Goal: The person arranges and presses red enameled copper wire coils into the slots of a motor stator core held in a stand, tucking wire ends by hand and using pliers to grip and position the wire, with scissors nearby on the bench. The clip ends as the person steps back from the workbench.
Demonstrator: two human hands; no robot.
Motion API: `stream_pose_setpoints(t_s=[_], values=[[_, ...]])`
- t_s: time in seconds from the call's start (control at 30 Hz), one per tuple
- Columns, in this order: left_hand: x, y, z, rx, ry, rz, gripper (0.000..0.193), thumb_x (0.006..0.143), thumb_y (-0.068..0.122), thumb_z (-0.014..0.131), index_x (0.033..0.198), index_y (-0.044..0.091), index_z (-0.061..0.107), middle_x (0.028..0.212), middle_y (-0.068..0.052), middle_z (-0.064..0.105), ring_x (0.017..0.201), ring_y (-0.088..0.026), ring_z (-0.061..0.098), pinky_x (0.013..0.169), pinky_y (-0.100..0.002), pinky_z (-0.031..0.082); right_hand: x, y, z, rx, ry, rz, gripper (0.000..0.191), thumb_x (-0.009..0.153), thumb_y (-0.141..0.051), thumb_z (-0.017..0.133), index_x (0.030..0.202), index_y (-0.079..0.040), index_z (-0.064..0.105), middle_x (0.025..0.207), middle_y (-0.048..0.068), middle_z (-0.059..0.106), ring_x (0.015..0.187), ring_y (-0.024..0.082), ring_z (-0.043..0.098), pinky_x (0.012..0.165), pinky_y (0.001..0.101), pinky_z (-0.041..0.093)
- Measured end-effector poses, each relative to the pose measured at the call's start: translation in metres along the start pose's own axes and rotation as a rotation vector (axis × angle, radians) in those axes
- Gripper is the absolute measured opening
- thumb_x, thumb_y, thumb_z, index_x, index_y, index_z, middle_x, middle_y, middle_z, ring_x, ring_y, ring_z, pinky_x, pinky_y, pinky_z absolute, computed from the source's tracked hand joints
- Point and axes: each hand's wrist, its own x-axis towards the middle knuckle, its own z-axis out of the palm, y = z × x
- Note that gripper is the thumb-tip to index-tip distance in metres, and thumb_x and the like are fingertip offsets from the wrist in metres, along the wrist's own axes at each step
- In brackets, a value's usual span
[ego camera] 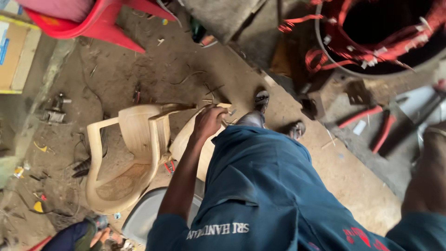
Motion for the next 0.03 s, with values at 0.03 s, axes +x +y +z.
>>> stream_pose_setpoints(t_s=[0.03], values=[[0.0085,0.0,-0.005,0.014,-0.018,-0.001,0.019,0.091,0.025,0.067,0.106,0.018,0.077,0.108,-0.009,0.073,0.103,-0.034,0.067,0.088,-0.046,0.054,0.0116,-0.0042,-0.0199,0.003,0.018,-0.004,0.073,0.074,-0.033,0.074,0.133,-0.003,0.044,0.143,0.017,0.051,0.129,0.031,0.058,0.083,0.0543,0.058]])
